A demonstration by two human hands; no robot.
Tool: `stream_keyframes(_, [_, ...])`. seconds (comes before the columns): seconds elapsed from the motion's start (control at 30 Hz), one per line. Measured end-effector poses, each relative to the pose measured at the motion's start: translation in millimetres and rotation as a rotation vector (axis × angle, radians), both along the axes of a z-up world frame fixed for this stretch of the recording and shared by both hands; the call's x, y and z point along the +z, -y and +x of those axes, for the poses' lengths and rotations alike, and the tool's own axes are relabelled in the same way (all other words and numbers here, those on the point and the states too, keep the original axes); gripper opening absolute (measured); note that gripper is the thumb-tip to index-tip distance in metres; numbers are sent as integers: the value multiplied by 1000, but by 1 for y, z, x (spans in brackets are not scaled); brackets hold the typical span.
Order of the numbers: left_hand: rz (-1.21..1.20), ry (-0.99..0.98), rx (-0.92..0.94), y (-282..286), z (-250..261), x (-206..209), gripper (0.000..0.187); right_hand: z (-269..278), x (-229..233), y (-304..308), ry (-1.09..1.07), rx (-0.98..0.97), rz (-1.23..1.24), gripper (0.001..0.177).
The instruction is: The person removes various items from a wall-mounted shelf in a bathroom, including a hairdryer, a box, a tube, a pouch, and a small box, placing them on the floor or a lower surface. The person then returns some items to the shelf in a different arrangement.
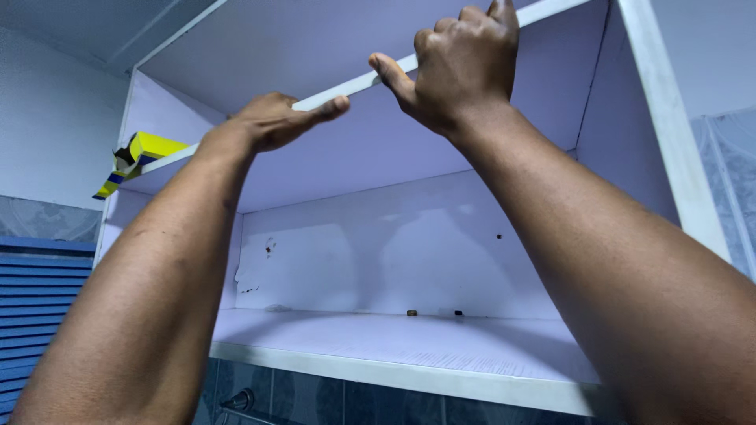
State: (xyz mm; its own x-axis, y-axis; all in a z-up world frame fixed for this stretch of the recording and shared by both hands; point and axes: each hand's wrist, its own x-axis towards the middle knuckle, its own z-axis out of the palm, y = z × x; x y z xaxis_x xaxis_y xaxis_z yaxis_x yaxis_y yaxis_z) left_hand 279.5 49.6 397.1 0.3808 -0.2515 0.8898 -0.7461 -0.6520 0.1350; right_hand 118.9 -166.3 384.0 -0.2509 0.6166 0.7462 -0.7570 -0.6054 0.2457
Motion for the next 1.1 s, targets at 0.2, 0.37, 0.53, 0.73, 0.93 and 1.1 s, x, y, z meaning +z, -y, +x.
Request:
stream_keyframes(0.2, [-191, -100, -26, -18, 22, -4, 135, 7, 4, 3, 32, -18, 39, 85])
stream_keyframes(0.37, [-252, -136, 74, -24, 56, 4, 135, 6, 4, 3, 76, -53, 1, 87])
stream_keyframes(0.53, [-351, -203, 104, -38, 94, 8, 131, 5, 3, 1, 75, -40, -27, 87])
stream_keyframes(0.73, [-418, -197, 116, -43, 114, 2, 122, 8, 4, 4, 74, -45, -49, 86])
stream_keyframes(0.93, [-435, -171, 102, -44, 106, -4, 120, 14, 9, 6, 73, -35, -40, 88])
stream_keyframes(1.1, [-443, -40, 50, -35, 105, -1, 123, 14, 8, 6, 112, -71, -68, 86])
